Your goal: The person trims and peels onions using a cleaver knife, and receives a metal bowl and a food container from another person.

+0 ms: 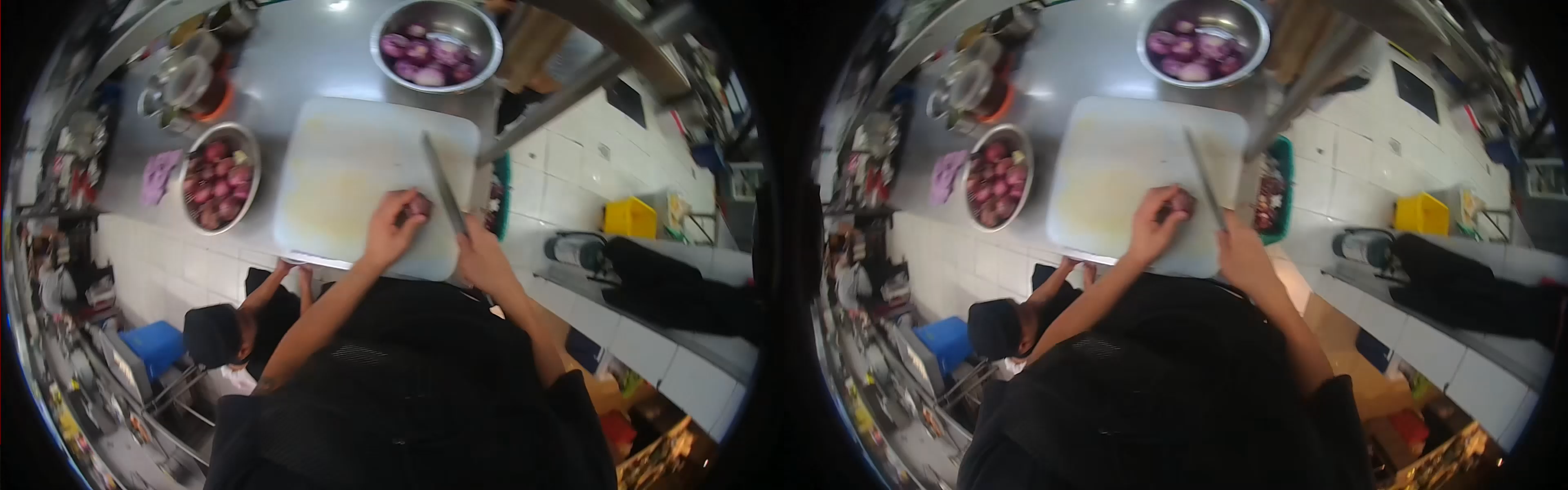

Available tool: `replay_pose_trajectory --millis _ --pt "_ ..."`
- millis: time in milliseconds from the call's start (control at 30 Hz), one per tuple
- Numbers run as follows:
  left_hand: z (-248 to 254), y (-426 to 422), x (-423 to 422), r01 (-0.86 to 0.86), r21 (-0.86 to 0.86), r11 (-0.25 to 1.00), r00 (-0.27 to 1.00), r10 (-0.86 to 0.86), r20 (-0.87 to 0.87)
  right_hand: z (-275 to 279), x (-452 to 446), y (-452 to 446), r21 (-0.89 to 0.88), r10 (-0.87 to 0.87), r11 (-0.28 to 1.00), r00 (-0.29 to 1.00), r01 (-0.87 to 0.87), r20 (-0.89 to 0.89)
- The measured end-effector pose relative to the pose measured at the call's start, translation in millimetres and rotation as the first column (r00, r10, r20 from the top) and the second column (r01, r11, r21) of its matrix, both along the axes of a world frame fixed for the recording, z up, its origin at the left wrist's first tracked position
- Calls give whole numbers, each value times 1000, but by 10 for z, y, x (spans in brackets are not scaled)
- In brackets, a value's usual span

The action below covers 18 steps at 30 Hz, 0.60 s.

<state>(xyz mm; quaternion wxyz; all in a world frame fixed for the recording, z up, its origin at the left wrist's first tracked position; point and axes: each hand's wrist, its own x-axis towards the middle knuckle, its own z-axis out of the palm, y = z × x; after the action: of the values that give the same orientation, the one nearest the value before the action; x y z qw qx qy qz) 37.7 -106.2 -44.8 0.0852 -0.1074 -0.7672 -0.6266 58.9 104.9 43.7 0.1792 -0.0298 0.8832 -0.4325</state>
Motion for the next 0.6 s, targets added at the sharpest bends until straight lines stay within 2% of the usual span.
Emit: replay_pose_trajectory --millis 67,133,233,367,600 --pt "113 -37 22 -13 13 1000 1000 13 15 306 57 -90 -19 -21 1000 997 22 70" --pt "192 -57 15 -40 -111 993 998 44 38 473 68 -130 -129 10 992 988 10 154" --pt "216 -32 13 -47 -112 993 998 51 29 454 102 -104 -89 -14 995 967 38 253" --pt "235 -32 -2 -45 -113 993 996 53 70 479 55 -124 -87 23 996 966 0 258" --pt "267 -37 3 -53 -120 991 998 58 35 587 55 -181 -70 10 997 957 11 291"
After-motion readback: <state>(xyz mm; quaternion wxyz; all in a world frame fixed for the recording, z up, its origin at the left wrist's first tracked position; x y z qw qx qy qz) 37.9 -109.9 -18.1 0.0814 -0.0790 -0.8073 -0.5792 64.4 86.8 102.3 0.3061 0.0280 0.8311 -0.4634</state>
